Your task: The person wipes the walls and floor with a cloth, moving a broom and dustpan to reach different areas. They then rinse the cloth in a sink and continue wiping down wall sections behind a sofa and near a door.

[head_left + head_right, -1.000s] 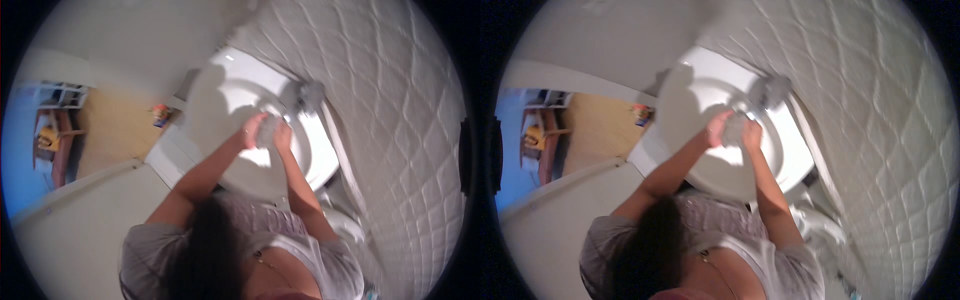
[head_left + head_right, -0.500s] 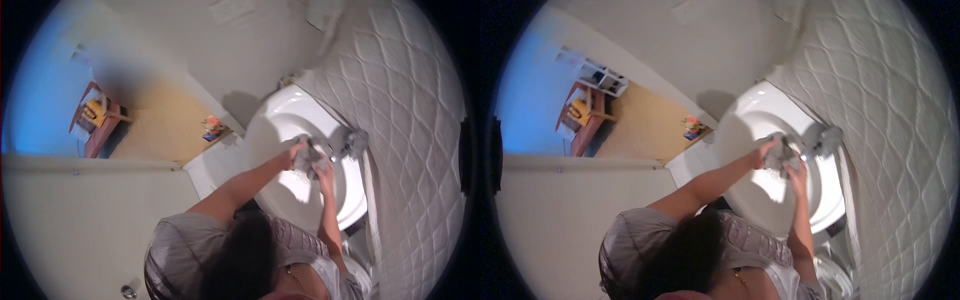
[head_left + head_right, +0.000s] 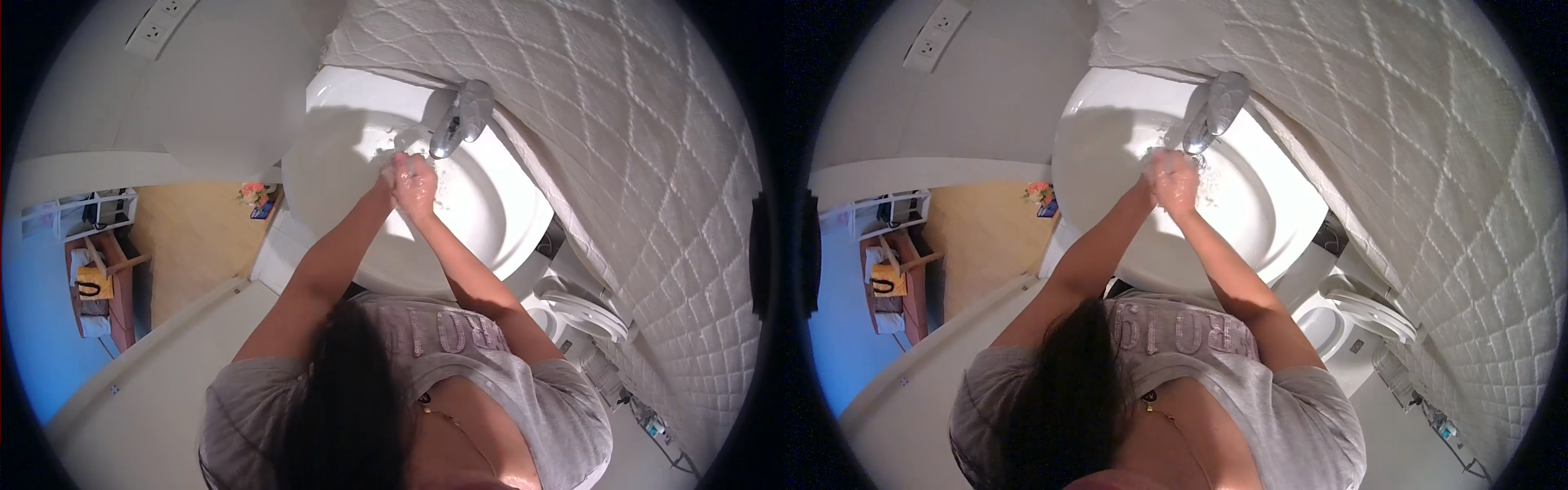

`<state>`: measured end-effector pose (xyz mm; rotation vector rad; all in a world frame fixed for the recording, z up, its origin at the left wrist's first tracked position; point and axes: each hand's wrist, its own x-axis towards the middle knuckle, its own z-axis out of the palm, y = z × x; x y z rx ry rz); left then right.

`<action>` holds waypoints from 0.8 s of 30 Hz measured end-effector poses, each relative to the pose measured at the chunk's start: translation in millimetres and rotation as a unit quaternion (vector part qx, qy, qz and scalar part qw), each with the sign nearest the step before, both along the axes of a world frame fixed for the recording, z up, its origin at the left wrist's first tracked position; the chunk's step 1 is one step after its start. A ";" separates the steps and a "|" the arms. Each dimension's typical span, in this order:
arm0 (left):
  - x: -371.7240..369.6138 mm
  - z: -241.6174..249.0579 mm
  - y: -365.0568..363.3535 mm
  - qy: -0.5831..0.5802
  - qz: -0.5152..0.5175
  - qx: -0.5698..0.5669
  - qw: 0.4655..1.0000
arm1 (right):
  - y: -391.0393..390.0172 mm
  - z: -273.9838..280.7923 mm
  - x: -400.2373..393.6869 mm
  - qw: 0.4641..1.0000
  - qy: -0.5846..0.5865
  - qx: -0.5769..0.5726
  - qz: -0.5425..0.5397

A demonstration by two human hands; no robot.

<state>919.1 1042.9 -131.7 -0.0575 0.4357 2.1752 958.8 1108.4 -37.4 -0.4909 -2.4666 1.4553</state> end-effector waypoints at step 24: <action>14.2 -5.1 -32.5 0.201 -0.058 -0.323 0.923 | 47.4 -44.2 -2.5 0.992 0.083 0.087 0.039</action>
